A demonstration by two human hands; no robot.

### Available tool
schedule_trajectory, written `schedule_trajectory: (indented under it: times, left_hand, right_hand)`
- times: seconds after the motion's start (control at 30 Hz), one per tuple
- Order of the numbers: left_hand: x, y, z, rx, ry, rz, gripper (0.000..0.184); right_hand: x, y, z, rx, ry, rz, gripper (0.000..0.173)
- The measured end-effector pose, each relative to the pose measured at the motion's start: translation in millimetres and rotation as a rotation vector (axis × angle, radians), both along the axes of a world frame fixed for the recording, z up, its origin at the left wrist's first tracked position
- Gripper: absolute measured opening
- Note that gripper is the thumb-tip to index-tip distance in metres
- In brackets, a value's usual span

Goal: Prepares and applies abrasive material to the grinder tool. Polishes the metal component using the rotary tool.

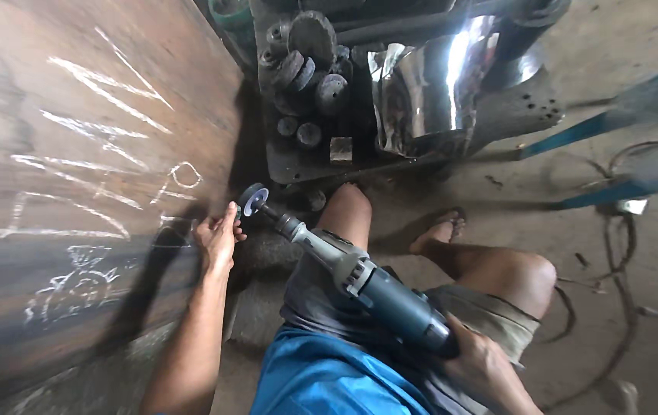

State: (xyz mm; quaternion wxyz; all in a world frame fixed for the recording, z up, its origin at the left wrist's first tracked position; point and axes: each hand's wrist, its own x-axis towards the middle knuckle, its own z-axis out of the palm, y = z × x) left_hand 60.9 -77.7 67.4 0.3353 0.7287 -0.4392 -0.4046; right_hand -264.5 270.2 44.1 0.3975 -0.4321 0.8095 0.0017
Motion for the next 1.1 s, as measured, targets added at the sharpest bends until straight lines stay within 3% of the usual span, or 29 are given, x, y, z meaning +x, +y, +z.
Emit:
schedule_trajectory:
  times: [1.1]
  left_hand:
    - [-1.9, 2.9, -2.8, -0.103, -0.033, 0.008, 0.038]
  right_hand:
    - [-0.5, 3.4, -4.7, -0.036, 0.022, 0.005, 0.066]
